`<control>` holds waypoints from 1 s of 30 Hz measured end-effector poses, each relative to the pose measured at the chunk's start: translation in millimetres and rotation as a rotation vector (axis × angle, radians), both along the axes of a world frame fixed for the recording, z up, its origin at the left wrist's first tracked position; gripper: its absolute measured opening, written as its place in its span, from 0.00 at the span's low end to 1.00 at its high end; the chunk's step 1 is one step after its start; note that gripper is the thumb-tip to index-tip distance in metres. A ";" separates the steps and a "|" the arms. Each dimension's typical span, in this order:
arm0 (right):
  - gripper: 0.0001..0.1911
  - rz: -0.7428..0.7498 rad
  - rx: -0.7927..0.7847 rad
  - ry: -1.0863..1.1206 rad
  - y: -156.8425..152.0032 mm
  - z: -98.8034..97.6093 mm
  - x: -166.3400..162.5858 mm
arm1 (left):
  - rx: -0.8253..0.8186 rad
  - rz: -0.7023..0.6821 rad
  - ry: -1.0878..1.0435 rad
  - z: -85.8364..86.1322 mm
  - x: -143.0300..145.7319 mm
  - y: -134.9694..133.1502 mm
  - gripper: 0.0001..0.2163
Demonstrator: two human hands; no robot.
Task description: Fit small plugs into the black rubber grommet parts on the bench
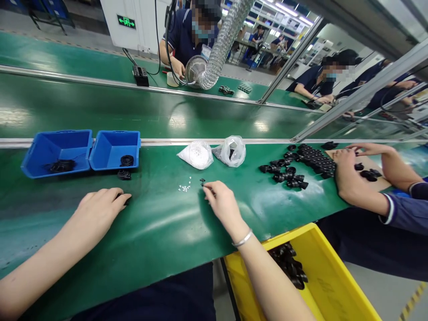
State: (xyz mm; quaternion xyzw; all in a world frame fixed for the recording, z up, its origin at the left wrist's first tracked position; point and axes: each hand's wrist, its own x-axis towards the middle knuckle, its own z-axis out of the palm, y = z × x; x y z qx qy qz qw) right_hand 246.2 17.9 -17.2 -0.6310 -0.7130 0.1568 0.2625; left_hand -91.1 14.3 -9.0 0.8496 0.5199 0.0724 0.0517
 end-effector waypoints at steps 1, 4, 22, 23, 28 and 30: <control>0.13 0.031 -0.017 0.027 7.6 -2.3 -13.0 | -0.021 -0.021 -0.023 3.5 7.2 -0.7 0.14; 0.11 0.054 -0.033 0.039 31.6 -7.3 -35.1 | -0.175 -0.086 -0.167 11.2 27.9 -5.4 0.13; 0.09 0.021 -0.054 0.000 47.6 -1.5 -41.9 | -1.416 0.139 -1.506 -3.4 58.3 -18.9 0.13; 0.08 0.023 -0.038 0.022 41.3 4.2 -44.4 | -1.414 0.139 -1.511 -4.1 57.8 -18.7 0.14; 0.07 0.217 0.043 0.182 -13.8 25.4 -71.0 | -1.420 0.096 -1.534 -5.0 56.9 -19.0 0.13; 0.05 0.296 0.050 0.213 -33.7 21.4 -82.7 | -1.419 0.074 -1.525 -5.8 58.2 -19.6 0.13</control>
